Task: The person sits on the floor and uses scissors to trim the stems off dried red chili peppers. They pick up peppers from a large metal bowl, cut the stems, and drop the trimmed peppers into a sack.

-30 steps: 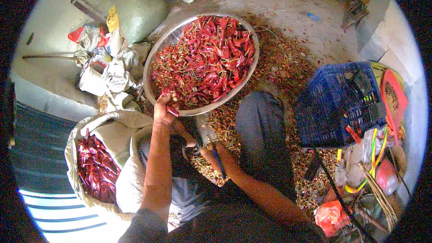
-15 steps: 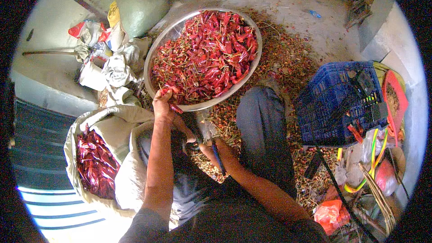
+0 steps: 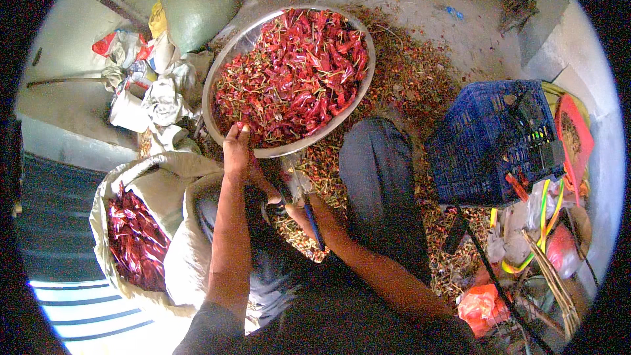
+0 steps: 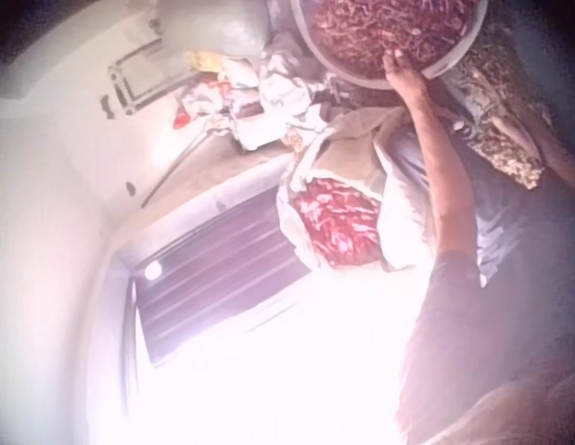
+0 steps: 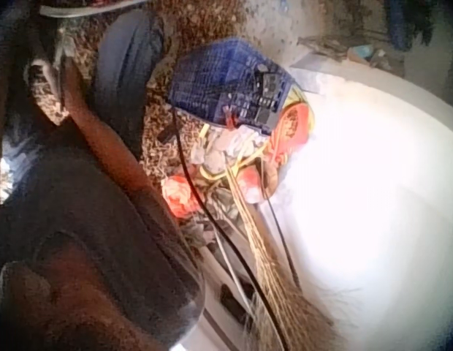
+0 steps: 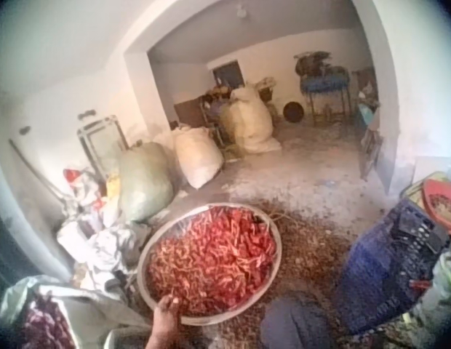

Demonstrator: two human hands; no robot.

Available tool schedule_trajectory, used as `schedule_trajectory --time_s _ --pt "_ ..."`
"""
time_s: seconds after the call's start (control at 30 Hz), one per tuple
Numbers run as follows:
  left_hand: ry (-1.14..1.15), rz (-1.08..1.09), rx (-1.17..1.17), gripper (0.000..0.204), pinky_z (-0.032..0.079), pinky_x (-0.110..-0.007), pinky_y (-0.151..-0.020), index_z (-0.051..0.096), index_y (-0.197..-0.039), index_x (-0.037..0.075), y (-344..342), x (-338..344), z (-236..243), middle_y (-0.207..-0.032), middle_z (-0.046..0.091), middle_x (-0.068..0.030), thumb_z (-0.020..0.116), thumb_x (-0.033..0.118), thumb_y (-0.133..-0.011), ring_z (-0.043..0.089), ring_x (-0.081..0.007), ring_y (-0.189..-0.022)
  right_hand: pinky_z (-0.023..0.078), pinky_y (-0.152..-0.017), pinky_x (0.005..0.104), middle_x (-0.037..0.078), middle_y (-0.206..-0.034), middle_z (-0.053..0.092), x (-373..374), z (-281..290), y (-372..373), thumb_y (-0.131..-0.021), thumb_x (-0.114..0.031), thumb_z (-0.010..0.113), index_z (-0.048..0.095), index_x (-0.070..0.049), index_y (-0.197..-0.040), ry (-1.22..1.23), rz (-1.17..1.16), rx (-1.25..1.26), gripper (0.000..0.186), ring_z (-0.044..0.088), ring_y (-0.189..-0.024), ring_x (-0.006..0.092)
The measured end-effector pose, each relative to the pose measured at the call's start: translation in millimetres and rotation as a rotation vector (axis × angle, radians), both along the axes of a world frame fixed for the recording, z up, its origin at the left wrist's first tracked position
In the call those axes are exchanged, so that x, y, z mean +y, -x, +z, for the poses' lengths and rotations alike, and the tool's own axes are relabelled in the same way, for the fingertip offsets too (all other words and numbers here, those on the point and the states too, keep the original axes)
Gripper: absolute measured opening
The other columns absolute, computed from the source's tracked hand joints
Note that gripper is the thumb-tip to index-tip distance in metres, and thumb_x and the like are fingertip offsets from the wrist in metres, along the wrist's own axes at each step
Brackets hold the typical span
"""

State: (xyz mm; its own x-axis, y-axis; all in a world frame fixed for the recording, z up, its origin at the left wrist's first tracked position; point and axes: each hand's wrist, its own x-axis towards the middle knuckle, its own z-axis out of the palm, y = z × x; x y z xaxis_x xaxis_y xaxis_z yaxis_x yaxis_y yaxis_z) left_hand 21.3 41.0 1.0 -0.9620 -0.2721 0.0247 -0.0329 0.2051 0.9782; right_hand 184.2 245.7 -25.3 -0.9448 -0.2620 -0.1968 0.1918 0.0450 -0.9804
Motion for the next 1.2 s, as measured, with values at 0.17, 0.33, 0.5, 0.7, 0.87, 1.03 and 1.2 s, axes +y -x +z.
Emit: schedule_trajectory --time_s 0.17,0.33,0.5,0.7,0.87,1.03,1.2 --pt "-0.151 0.136 -0.032 0.014 0.039 -0.024 -0.051 0.062 -0.098 0.004 14 -6 -11 -0.066 0.053 0.0025 0.057 0.018 -0.095 0.046 -0.0083 -0.054 0.040 -0.059 0.0319 -0.001 -0.067 0.045 -2 16 2 -0.091 -0.032 0.063 0.050 -0.007 -0.081 0.153 -0.008 -0.162 0.030 0.043 -0.063 0.0108" --pt "-0.039 0.114 0.030 0.016 0.036 -0.023 -0.045 0.059 -0.089 0.008 0 3 -1 -0.064 0.052 0.0026 0.056 0.022 -0.096 0.044 -0.0091 -0.049 0.040 -0.058 0.0311 -0.002 -0.068 0.046 -2 5 0 -0.091 -0.030 0.063 0.050 -0.007 -0.084 0.010 -0.006 -0.112 0.027 0.044 -0.064 0.0099" --pt "-0.232 -0.100 -0.015 0.020 0.032 -0.021 -0.049 0.064 -0.100 0.009 -37 6 18 -0.063 0.048 0.0066 0.055 0.027 -0.098 0.040 -0.0041 -0.053 0.037 -0.040 0.0315 -0.001 -0.055 0.048 -1 -2 3 -0.085 -0.042 0.068 0.051 -0.005 -0.097 -0.025 -0.027 -0.104 0.043 0.047 -0.045 0.0111" --pt "-0.008 -0.238 -0.243 0.017 0.036 -0.021 -0.050 0.063 -0.106 0.005 -69 17 32 -0.073 0.055 0.0028 0.057 0.017 -0.095 0.044 -0.0042 -0.057 0.042 -0.060 0.0316 0.001 -0.064 0.050 3 16 10 -0.091 -0.034 0.063 0.052 -0.006 -0.088 -0.045 0.004 -0.039 0.031 0.048 -0.062 0.0125" --pt "-0.094 -0.411 -0.230 0.014 0.038 -0.021 -0.053 0.060 -0.106 0.004 -94 29 22 -0.074 0.056 0.0016 0.057 0.009 -0.094 0.046 -0.0054 -0.058 0.045 -0.061 0.0369 0.007 -0.074 0.056 0 37 14 -0.086 -0.035 0.065 0.053 -0.003 -0.094 0.123 -0.022 -0.091 0.036 0.054 -0.067 0.0185" --pt "-0.236 -0.329 -0.386 0.012 0.034 -0.021 -0.051 0.063 -0.099 0.004 -102 33 12 -0.068 0.052 0.0049 0.056 0.013 -0.095 0.042 -0.0036 -0.056 0.049 -0.067 0.0416 0.018 -0.081 0.062 5 37 4 -0.077 -0.045 0.073 0.054 0.002 -0.100 -0.277 0.081 0.040 0.056 0.062 -0.074 0.0299" --pt "-0.266 -0.257 -0.376 0.013 0.035 -0.021 -0.050 0.063 -0.091 0.005 -103 24 25 -0.069 0.053 0.0039 0.056 0.015 -0.094 0.043 -0.0043 -0.054 0.046 -0.063 0.0399 0.015 -0.074 0.059 6 20 -4 -0.078 -0.050 0.074 0.054 -0.001 -0.096 -0.358 0.013 0.045 0.056 0.059 -0.067 0.0269"
